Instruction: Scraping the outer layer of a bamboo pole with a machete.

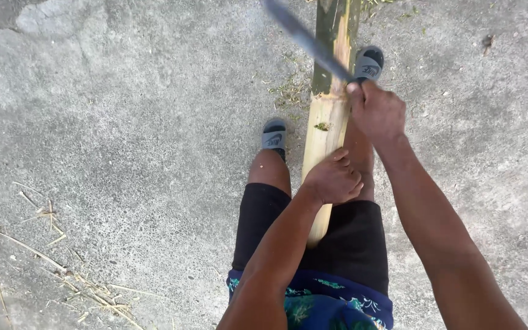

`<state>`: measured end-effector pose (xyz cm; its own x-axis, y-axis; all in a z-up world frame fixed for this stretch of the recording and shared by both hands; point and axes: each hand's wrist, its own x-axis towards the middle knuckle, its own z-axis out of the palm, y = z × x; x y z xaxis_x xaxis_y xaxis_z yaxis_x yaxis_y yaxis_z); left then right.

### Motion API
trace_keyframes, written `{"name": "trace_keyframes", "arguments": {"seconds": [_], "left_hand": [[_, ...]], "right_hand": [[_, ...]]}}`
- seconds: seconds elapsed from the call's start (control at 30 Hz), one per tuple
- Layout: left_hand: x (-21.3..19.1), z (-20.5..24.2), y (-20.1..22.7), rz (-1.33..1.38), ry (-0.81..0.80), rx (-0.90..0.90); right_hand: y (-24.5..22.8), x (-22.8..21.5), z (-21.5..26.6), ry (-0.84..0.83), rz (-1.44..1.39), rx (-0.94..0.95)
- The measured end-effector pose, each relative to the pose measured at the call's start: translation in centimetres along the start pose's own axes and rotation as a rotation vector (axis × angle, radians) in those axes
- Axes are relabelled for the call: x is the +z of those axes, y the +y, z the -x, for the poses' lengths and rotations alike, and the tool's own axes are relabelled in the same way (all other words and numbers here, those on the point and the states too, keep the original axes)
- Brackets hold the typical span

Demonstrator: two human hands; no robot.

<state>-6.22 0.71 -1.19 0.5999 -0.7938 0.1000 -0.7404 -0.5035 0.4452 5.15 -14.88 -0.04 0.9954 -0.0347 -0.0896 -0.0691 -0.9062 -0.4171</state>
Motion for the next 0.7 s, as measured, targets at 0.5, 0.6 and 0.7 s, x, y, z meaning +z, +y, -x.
{"name": "trace_keyframes", "arguments": {"seconds": [0.5,0.6,0.7], "left_hand": [[0.1,-0.2,-0.3,-0.032,-0.031,0.021],[-0.2,-0.2,0.1,-0.055,0.04,0.006],[-0.3,-0.2,0.3,-0.009,-0.091,0.001]], "right_hand": [[0.0,0.2,0.5,0.064,0.108,-0.13],[-0.1,0.6,1.3,-0.01,-0.014,0.072],[0.6,0.1,1.7,0.096,0.165,-0.221]]}}
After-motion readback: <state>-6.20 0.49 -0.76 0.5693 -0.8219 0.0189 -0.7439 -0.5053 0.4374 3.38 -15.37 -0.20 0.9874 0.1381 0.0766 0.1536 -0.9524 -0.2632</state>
